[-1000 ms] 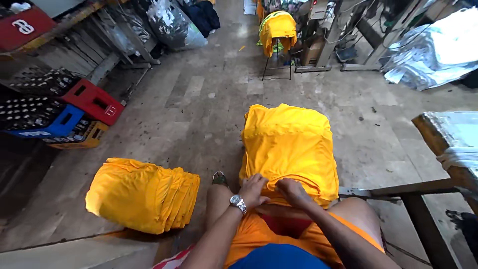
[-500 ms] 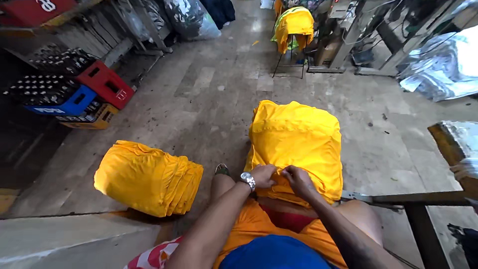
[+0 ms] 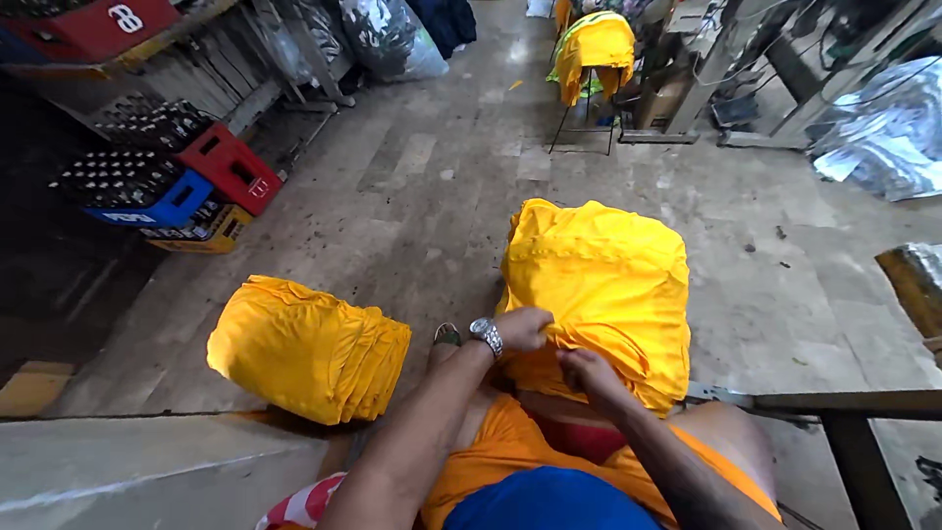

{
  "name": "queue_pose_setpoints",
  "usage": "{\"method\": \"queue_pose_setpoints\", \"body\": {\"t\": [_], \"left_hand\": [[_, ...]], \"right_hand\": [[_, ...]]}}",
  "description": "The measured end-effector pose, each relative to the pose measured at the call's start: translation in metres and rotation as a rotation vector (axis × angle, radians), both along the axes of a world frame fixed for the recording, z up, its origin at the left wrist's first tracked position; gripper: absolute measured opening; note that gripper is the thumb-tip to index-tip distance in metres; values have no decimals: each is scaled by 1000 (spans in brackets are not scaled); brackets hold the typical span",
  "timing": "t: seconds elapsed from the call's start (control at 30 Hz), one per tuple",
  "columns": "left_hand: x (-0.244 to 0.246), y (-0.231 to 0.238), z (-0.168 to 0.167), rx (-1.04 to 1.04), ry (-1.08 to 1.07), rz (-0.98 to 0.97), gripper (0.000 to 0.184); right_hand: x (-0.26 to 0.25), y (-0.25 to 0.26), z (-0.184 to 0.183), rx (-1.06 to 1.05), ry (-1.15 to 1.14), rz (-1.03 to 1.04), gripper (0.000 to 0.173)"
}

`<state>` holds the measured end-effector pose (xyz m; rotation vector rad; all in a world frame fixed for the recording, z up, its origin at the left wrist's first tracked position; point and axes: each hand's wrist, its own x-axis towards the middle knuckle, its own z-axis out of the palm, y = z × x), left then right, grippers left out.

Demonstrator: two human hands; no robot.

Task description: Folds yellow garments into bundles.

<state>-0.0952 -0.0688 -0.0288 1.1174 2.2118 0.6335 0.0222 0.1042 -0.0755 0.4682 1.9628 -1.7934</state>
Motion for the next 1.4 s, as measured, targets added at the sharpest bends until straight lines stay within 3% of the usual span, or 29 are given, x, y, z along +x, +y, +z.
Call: {"method": "queue_pose_setpoints", "body": {"t": [0.03, 0.1, 0.23, 0.37, 0.47, 0.53, 0.6, 0.67, 0.77, 0.83, 0.9, 1.0, 1.13, 1.23, 1.33, 1.4], "left_hand": [[8, 2, -1, -91, -20, -4, 33], [26, 8, 12, -201, 1, 79, 30], [-6, 13, 6, -16, 136, 152, 21], [-20, 29, 47, -63, 216, 44, 21], [-22, 35, 55, -129, 248, -1, 22], [-22, 31, 54, -133, 241, -8, 23], [-20, 22, 49, -120, 221, -23, 22], [-15, 9, 39, -142, 148, -71, 23], [7, 0, 14, -230, -43, -94, 42], [24, 5, -4, -224, -18, 17, 50], [21, 11, -1, -181, 66, 131, 37], [0, 11, 11, -105, 130, 137, 30], [-12, 20, 48, -107, 186, 85, 30], [-12, 32, 61, -111, 224, 93, 25], [-12, 32, 59, -104, 217, 64, 25], [-11, 24, 50, -109, 143, -16, 30]], "right_hand": [[-4, 2, 12, -149, -26, -125, 25], [-2, 2, 26, -145, 12, -161, 25], [3, 13, 1, 469, 161, 21, 29], [2, -13, -31, 657, 23, 332, 51], [8, -49, -60, 567, -61, 517, 67], [8, -57, -65, 491, -93, 490, 57], [9, -50, -53, 278, -146, 361, 45], [15, -37, -26, -112, -216, 137, 29], [12, -14, 18, -470, -235, -173, 19], [8, -5, 34, -448, -185, -199, 19], [9, 2, 47, -405, -93, -164, 17], [20, 18, 53, -362, -1, -173, 25], [16, 16, 2, -25, -182, -255, 30], [18, -10, -32, 66, -307, -234, 39], [28, -32, -31, -146, -319, -41, 30], [17, -21, 1, -404, -250, -156, 21]]}}
